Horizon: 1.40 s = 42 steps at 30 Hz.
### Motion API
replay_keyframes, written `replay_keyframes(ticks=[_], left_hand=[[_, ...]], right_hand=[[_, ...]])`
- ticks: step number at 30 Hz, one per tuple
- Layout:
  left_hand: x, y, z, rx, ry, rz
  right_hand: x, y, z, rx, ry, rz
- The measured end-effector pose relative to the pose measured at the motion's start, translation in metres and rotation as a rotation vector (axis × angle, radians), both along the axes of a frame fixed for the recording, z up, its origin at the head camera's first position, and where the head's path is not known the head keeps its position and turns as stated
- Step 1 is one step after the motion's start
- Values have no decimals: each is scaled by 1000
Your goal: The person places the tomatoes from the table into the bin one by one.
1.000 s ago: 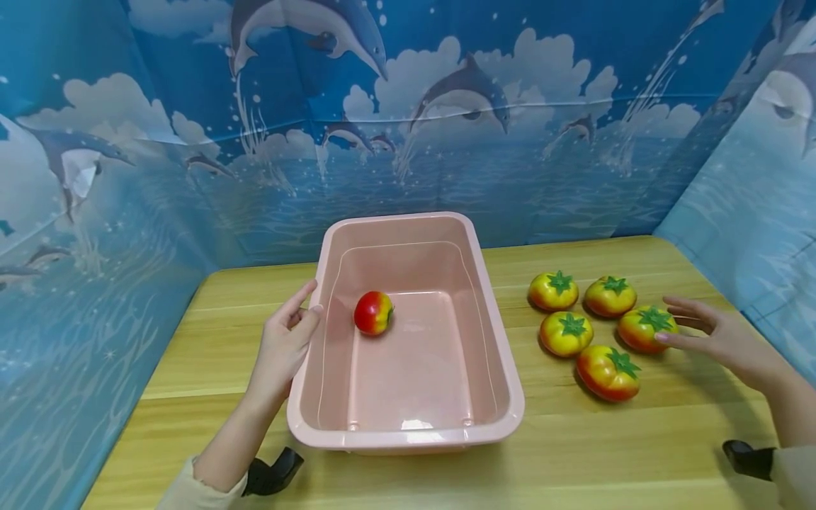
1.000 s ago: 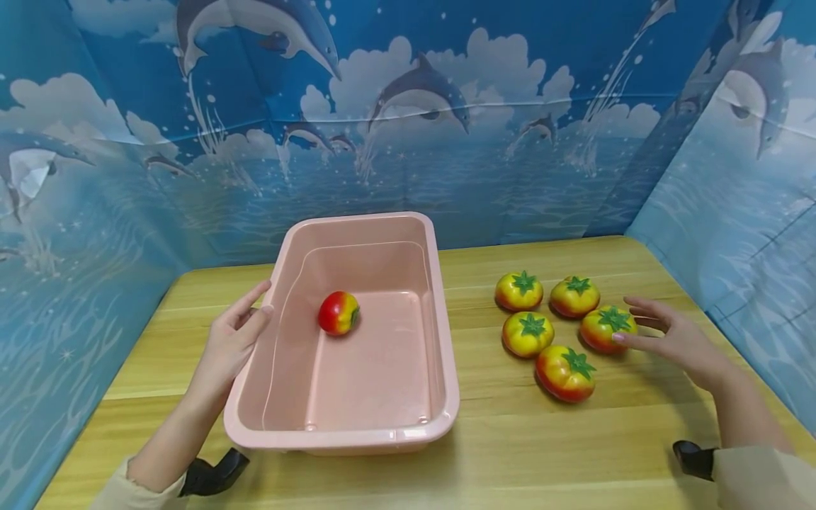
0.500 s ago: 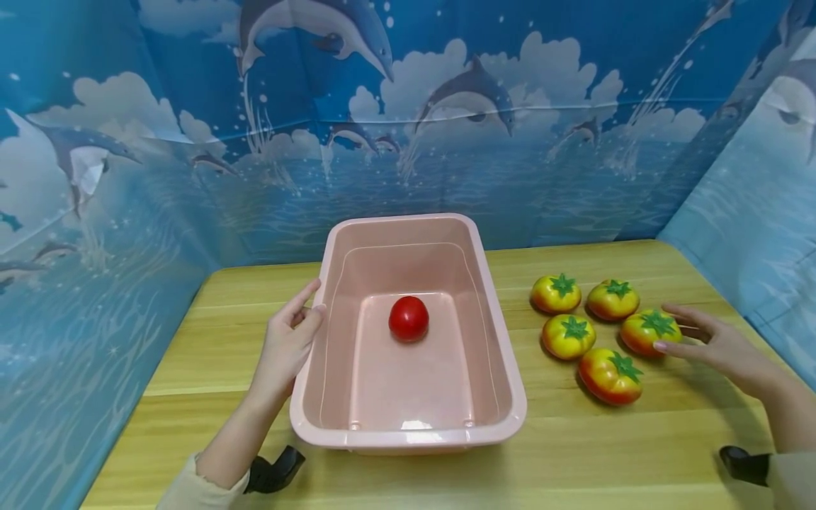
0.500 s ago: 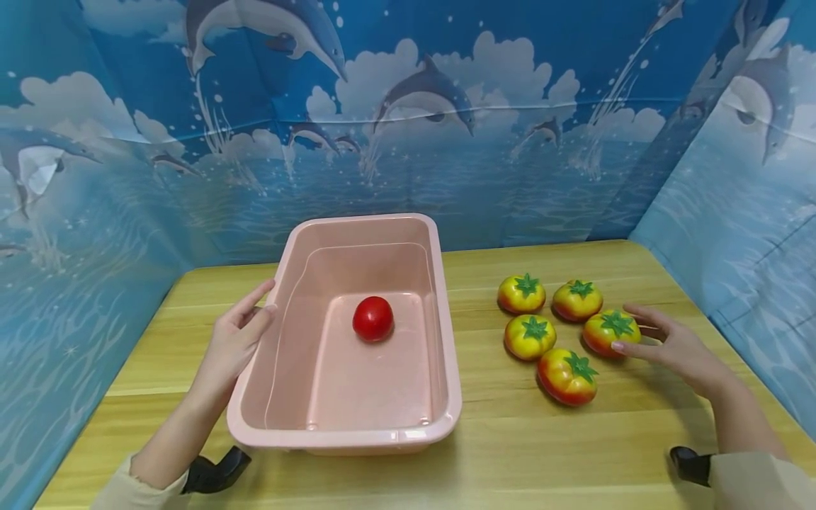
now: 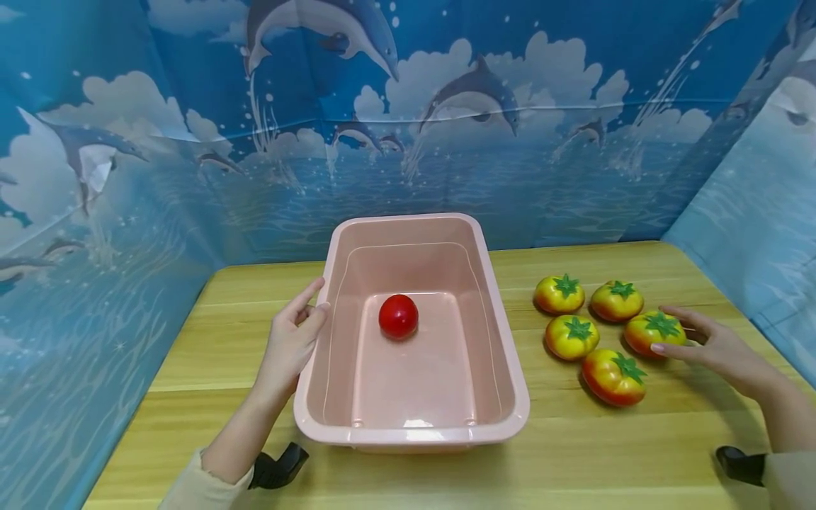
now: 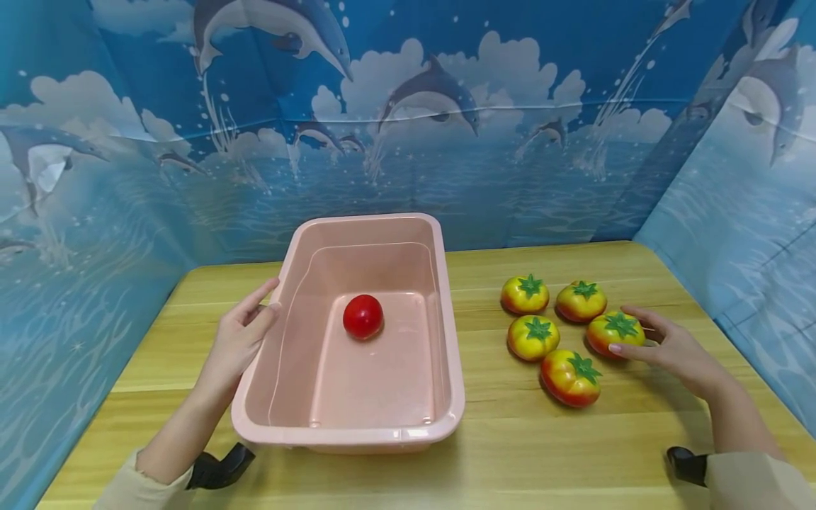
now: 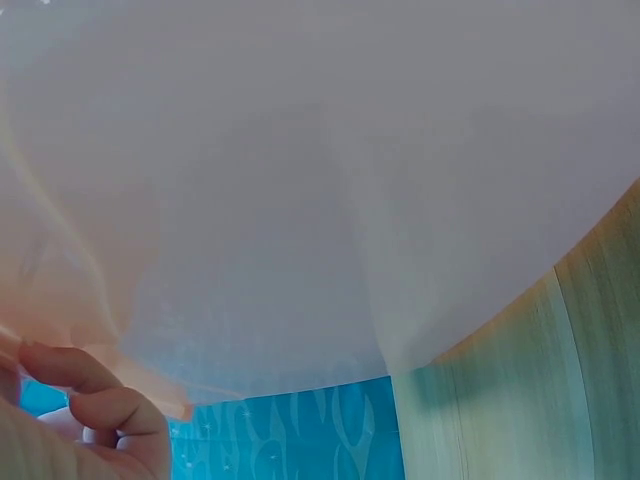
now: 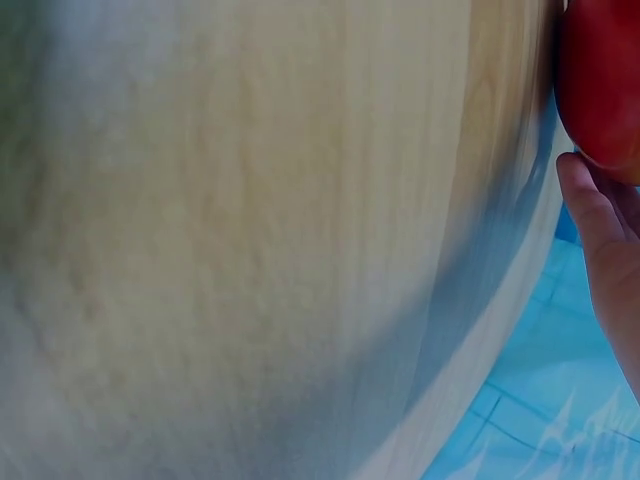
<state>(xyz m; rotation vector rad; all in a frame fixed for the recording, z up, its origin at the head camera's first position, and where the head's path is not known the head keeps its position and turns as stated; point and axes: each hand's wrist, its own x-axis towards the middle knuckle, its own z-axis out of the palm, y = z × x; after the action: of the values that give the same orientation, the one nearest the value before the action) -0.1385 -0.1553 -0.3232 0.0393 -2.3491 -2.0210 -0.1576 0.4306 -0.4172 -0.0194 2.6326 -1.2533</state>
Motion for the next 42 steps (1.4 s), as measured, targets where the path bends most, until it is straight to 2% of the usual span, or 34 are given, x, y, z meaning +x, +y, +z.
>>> replay_keyframes(ticks=[8, 17, 21, 27, 31, 36, 42], left_hand=[[0, 0, -1, -2, 3, -3], [-1, 1, -1, -3, 11, -5], [-1, 1, -1, -1, 10, -7], [-1, 0, -1, -1, 5, 0], [-1, 0, 0, -6, 4, 1], [-1, 0, 0, 2, 6, -3], [-1, 1, 0, 6, 3, -7]], right_hand=[[-1, 0, -1, 9, 1, -8], [1, 2, 2, 84, 28, -1], [1, 4, 10, 109, 3, 10], [-2, 4, 25, 165, 35, 5], [-5, -1, 35, 164, 54, 11], [-9, -11, 50, 164, 110, 40], [-19, -32, 72, 156, 114, 83]])
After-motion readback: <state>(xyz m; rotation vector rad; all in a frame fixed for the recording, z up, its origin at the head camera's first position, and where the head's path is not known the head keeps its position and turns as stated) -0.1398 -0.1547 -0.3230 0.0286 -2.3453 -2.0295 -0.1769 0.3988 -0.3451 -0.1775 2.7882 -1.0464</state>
